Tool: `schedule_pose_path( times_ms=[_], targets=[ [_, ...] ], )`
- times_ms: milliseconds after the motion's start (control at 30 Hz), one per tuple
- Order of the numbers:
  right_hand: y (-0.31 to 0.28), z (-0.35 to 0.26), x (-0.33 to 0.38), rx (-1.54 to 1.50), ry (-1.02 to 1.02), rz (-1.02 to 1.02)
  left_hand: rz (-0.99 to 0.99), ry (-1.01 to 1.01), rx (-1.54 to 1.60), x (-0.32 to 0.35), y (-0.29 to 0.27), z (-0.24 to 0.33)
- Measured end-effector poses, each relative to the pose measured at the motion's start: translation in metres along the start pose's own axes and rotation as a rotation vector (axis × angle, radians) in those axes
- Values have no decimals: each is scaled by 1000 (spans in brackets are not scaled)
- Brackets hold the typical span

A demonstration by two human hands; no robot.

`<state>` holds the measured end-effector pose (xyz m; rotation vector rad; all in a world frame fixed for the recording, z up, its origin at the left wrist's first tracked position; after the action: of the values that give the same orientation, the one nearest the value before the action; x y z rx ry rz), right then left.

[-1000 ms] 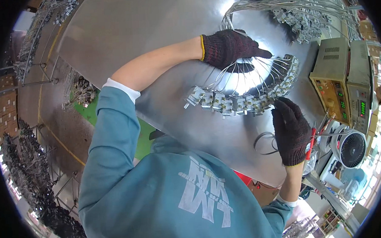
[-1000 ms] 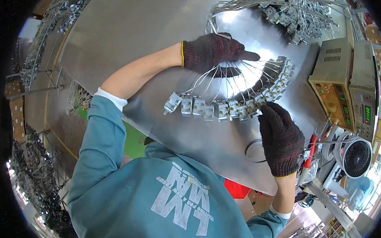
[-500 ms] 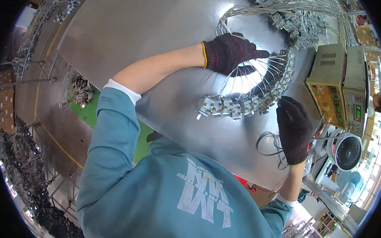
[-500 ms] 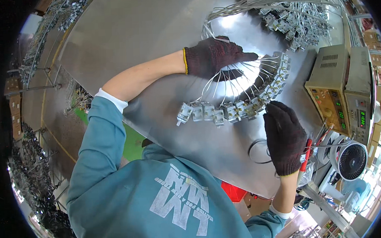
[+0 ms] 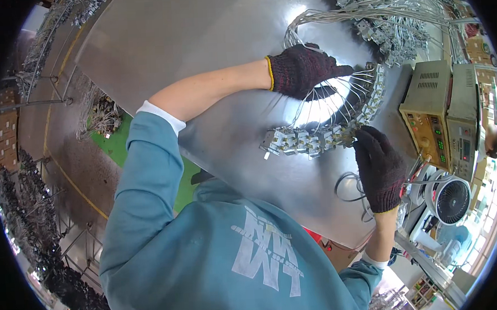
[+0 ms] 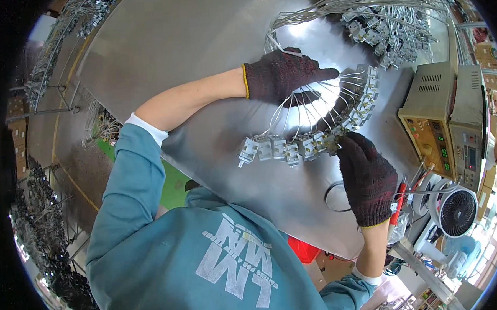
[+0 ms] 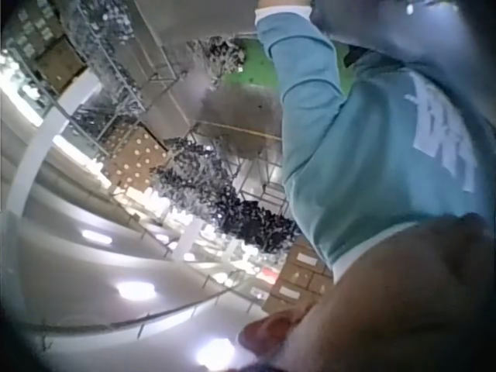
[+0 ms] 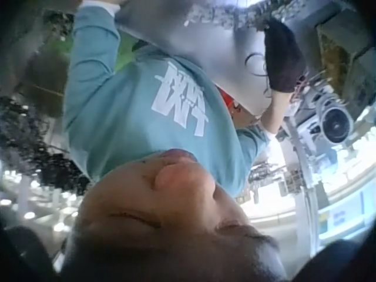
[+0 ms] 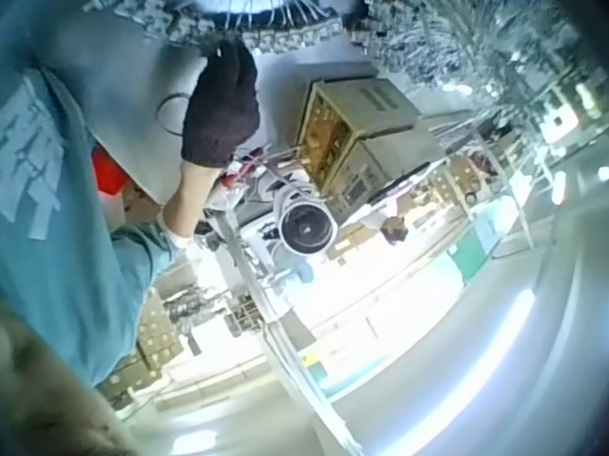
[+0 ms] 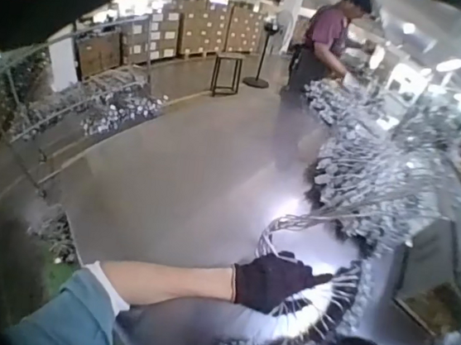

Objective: Organizing and testing strings of LED lights on a production workbench.

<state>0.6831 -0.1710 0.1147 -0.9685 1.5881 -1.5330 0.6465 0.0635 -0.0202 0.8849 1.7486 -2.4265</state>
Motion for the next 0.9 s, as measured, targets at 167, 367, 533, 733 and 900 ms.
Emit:
schedule_pose_path(
  times_ms=[167, 367, 533, 733, 900],
  targets=[
    [12, 15, 27, -538, 293, 114, 22, 25, 3, -10, 11, -4],
    [8, 3, 18, -143, 91, 103, 39, 11, -9, -6, 12, -6],
    [2, 1, 13, -50, 4, 54, 86, 27, -44, -6, 15, -6],
    [9, 8, 16, -455, 163, 158, 105, 5, -73, -7, 21, -8],
    [7, -8, 5, -265, 119, 47, 113, -10, -42, -8, 18, -7]
  ],
)
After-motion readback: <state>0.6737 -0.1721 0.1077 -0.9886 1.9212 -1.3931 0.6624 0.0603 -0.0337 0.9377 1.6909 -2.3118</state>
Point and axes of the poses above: each hand's wrist, its own x-axis away from the middle knuckle, its own y-axis out of the palm, z = x × y, the point moved 5 cm from there along -x, towards the middle knuckle, and after that the axes turned 10 degrees about y, right-handed, at the moved point
